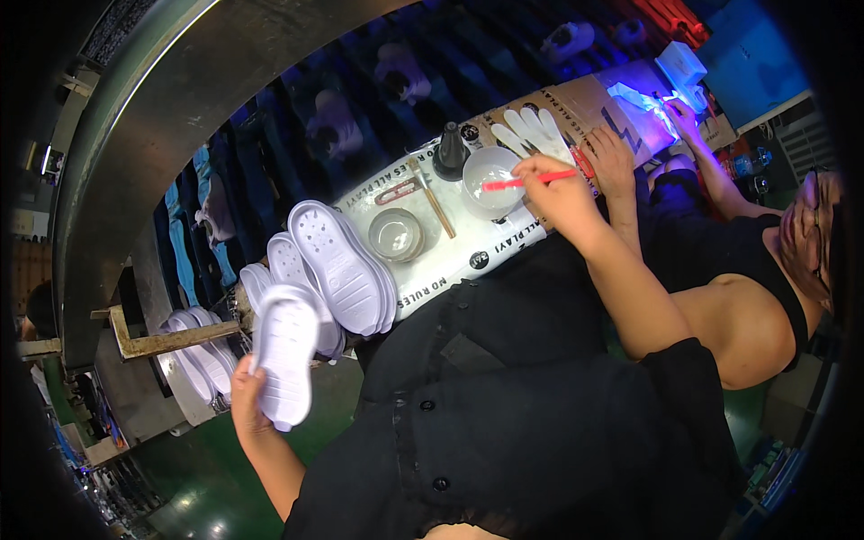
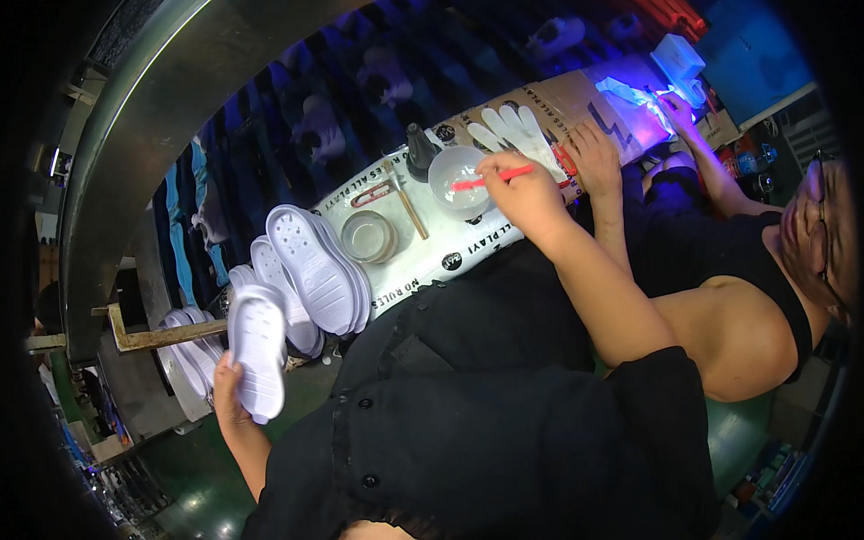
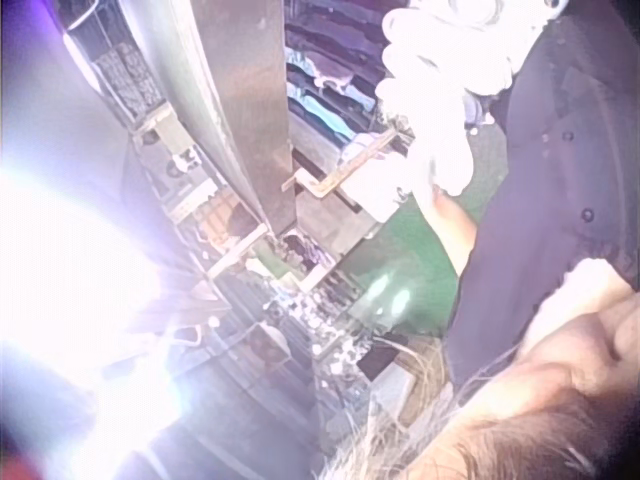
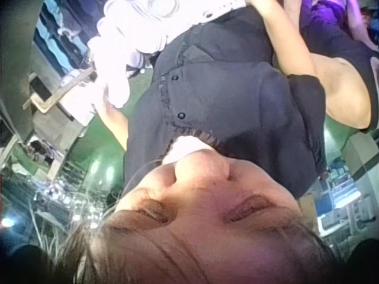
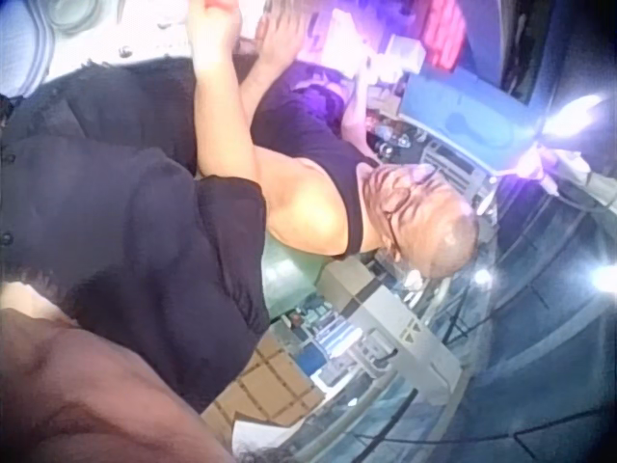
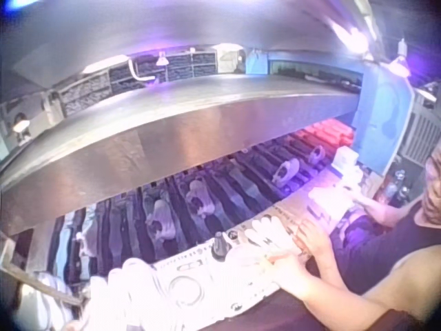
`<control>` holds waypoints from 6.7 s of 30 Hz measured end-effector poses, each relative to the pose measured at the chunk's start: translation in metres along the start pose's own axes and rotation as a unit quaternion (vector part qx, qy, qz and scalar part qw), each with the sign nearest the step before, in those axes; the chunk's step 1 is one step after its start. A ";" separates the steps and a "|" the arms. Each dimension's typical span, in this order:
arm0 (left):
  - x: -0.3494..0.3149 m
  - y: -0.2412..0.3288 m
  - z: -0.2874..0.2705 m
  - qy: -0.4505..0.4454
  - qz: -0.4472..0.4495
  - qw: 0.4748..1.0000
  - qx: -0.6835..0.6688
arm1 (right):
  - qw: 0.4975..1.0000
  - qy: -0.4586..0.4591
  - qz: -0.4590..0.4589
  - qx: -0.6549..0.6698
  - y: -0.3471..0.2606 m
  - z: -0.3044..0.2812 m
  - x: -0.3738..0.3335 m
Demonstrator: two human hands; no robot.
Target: The person applies a liquid substance to white insoles using a small brush, picking them up from a stack one at a time and placing them back down after coating.
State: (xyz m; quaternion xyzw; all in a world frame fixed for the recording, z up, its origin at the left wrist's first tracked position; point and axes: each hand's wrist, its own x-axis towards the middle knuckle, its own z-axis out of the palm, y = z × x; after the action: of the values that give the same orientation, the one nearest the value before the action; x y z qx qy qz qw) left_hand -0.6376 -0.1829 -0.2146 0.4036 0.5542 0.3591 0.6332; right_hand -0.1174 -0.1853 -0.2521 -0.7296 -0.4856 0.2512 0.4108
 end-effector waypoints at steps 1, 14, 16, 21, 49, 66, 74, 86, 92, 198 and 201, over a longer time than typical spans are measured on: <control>-0.005 -0.004 0.012 -0.030 -0.025 0.999 -0.009 | 0.998 0.000 -0.031 -0.051 0.001 0.001 -0.006; 0.011 -0.011 0.075 -0.163 -0.242 0.881 -0.373 | 0.945 -0.161 -0.027 0.284 -0.084 -0.011 -0.035; 0.041 -0.019 0.079 -0.274 -0.230 0.862 -0.358 | 0.925 -0.249 -0.215 0.191 -0.133 0.005 -0.037; 0.044 0.022 0.138 -0.218 -0.260 0.885 -0.318 | 0.799 -0.300 -0.513 0.090 -0.197 0.036 -0.044; 0.049 -0.015 0.100 -0.277 -0.148 0.888 -0.335 | 0.939 -0.181 -0.290 0.040 -0.112 0.047 -0.065; 0.046 0.034 0.119 -0.193 0.064 0.905 -0.374 | 0.920 -0.007 -0.124 0.371 -0.094 0.003 -0.077; 0.133 0.179 0.426 -0.526 -0.032 0.794 -0.305 | 0.944 0.171 -0.040 0.280 -0.012 -0.078 -0.108; 0.094 0.220 0.574 -0.548 0.094 0.779 -0.290 | 0.927 0.150 0.013 0.345 0.027 -0.092 -0.117; 0.114 0.094 0.270 -0.150 0.138 0.973 0.110 | 0.951 0.114 0.032 0.286 0.027 -0.072 -0.115; 0.065 0.279 0.631 -0.736 -0.128 0.535 -0.395 | 0.920 0.192 0.039 0.338 0.027 -0.100 -0.122; 0.091 0.220 0.542 -0.710 -0.082 0.593 -0.372 | 0.921 0.156 0.046 0.353 0.030 -0.091 -0.120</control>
State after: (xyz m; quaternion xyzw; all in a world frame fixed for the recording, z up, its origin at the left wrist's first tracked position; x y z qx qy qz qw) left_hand -0.0902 -0.0702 -0.0195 0.2126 -0.2215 0.0807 0.9483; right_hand -0.0806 -0.3329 -0.2320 -0.5887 -0.2605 0.3080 0.7005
